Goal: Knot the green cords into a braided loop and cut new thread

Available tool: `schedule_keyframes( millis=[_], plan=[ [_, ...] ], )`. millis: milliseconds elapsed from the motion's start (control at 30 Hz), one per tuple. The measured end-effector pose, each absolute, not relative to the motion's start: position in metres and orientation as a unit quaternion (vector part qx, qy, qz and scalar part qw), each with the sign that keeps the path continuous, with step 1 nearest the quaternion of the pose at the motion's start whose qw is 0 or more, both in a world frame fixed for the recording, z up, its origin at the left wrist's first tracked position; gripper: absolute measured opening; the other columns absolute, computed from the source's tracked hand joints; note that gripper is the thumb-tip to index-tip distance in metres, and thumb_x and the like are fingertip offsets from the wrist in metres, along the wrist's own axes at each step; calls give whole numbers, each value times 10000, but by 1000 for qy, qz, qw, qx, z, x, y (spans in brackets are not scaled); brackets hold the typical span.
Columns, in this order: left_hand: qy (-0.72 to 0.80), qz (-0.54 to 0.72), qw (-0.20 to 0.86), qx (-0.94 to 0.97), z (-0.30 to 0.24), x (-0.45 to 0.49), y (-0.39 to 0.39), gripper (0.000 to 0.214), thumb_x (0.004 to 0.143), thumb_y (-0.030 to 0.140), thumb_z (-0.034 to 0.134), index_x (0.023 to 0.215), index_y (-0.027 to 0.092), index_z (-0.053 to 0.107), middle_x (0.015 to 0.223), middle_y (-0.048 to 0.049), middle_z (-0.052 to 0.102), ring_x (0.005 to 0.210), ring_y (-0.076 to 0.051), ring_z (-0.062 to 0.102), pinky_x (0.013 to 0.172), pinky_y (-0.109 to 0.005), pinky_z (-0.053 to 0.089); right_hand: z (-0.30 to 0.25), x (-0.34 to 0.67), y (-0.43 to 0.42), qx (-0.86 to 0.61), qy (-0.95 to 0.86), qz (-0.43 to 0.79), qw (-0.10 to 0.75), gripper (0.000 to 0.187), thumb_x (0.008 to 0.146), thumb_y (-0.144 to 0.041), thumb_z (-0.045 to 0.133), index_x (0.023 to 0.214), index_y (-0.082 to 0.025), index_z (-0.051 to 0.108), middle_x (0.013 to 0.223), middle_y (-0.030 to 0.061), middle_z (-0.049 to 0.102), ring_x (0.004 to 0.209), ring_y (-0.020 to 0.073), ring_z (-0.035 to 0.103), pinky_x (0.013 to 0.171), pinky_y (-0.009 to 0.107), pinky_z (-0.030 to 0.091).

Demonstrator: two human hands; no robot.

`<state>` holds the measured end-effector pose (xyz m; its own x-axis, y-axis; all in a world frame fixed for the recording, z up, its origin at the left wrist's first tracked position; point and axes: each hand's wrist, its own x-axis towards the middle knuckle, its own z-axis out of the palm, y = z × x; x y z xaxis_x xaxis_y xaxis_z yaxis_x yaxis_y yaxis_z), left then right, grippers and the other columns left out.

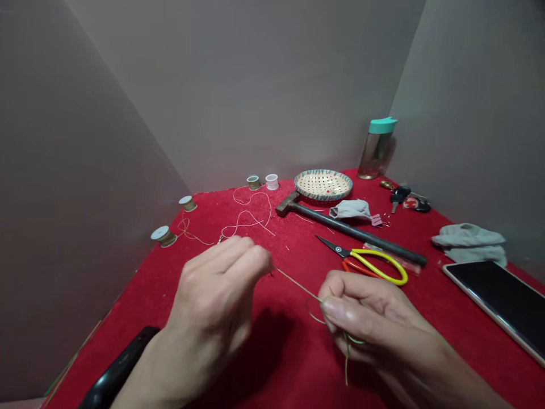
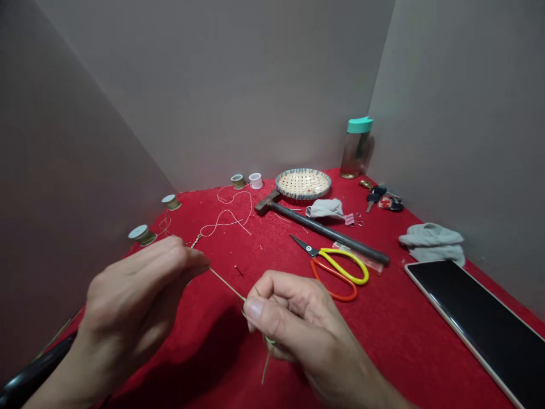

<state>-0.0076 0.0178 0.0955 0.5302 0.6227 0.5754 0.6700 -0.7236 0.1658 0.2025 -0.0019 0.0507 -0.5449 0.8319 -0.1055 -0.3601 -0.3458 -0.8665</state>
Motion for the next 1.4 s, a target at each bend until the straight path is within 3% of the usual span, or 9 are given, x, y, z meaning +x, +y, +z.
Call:
schedule_keyframes(
  millis=[167,267,333,367,533,633,1067,1267,1400],
  plan=[
    [-399,-286,15,-871,96,-12,30,258,909,-19,437,802,180,561,694,25,498,597,-117,446,540,-263,369,50,201,1,-277,-395,778,402,334,896,-410,662,725,-160,523,593,-73,303,491,41,188,441,191,159],
    [-410,-237,-107,-874,100,-16,31,289,966,69,431,1107,226,628,1055,-37,671,920,-161,627,776,-283,516,48,201,2,-284,-391,784,390,303,916,-406,646,770,-152,568,555,-91,276,470,37,163,432,190,142],
    [-402,-249,-201,-858,105,-15,28,366,987,115,431,1262,296,591,1283,-26,650,1154,-183,608,958,-319,505,47,202,2,-294,-388,786,381,283,934,-399,630,810,-147,591,560,-96,278,470,36,151,431,188,129],
    [-398,-259,-244,-846,107,-13,26,366,993,134,433,1266,314,598,1293,-10,660,1178,-182,609,979,-315,504,47,202,2,-299,-387,786,379,281,938,-397,627,819,-145,591,569,-96,285,474,35,149,435,187,130],
    [-381,-286,-375,-796,106,7,20,129,862,154,703,973,220,705,922,24,738,867,-130,685,803,-225,539,50,202,4,-304,-415,787,341,326,972,-448,550,825,-158,540,559,-97,286,473,48,156,446,215,124],
    [-372,-325,-370,-787,100,11,21,75,856,127,710,798,173,696,768,28,681,720,-102,635,696,-217,509,52,203,5,-329,-457,762,320,354,973,-490,509,822,-170,528,556,-86,317,483,60,212,460,227,157],
    [-337,-343,-368,-796,100,6,19,100,910,122,640,837,182,674,893,6,637,834,-110,608,771,-237,492,61,199,0,-363,-531,664,383,201,838,-396,612,780,-205,586,724,-26,455,657,120,378,577,258,269],
    [-373,-253,-416,-790,92,3,21,86,977,205,533,922,226,596,867,39,635,803,-103,596,749,-205,482,50,193,0,-405,-581,601,371,190,852,-323,564,724,-189,521,700,-30,429,612,109,375,560,255,292],
    [-392,-209,-400,-802,77,5,23,111,996,276,486,978,243,590,930,20,646,871,-134,615,809,-244,483,38,198,-2,-436,-615,544,368,161,863,-279,539,741,-174,548,705,-22,462,612,104,413,561,241,318]
  ],
)
